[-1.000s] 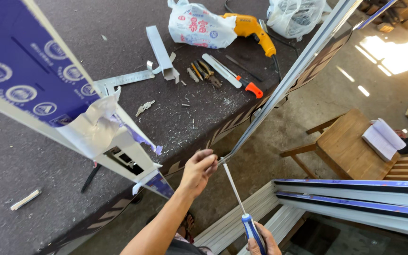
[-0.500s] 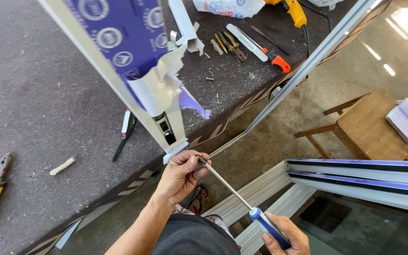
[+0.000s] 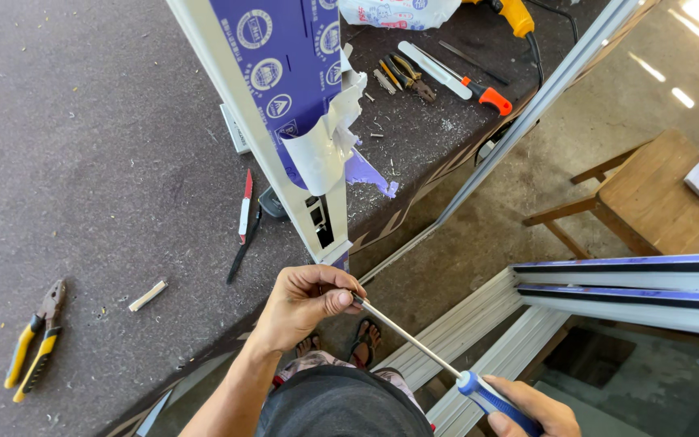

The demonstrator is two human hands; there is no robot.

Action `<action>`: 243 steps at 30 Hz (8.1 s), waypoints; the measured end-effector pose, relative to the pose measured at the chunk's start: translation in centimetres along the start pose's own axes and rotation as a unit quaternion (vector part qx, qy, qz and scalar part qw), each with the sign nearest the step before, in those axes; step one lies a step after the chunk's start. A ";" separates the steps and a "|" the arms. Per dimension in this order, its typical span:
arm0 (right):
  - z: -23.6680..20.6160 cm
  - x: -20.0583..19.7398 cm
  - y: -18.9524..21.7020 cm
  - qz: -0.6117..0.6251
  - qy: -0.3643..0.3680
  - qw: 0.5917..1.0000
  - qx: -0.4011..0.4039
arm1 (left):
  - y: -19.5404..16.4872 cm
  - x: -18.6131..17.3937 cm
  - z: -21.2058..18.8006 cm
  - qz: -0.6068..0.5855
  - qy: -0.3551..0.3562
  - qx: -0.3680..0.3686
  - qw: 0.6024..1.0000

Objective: The person assembles a white aluminum window frame by inserting small metal components into slots and securing them with a screwdriver. They repeatedly adjust the frame, insert parts, and tighten screws at multiple locations along the frame.

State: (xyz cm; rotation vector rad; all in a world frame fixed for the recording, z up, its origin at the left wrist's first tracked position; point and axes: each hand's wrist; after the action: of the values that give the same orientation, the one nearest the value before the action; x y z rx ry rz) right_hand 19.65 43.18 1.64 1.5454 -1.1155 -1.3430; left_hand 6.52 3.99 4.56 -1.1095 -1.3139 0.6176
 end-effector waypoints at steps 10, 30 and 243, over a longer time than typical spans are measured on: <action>-1.7 10.1 1.6 0.099 -0.096 0.980 -0.141 | 1.0 1.3 -0.2 -0.234 -0.037 0.083 0.968; -0.1 12.7 5.3 0.111 -0.166 0.970 -0.137 | -2.7 -0.7 -0.7 0.376 -0.248 0.437 0.778; 2.9 7.0 20.8 -0.219 0.114 0.964 -0.100 | 1.1 -0.8 7.0 0.231 -0.256 0.408 0.845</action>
State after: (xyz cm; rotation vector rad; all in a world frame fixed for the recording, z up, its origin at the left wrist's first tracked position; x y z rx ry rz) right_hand 14.72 30.16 18.86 1.8027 -0.4938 -1.4615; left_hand -0.04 5.68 2.50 -0.5304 -1.0065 1.7431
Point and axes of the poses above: each hand's wrist, its own z-axis towards the middle knuckle, its own x-axis out of the palm, y = z × x, and after that the axes turned 4 degrees about z, right-handed
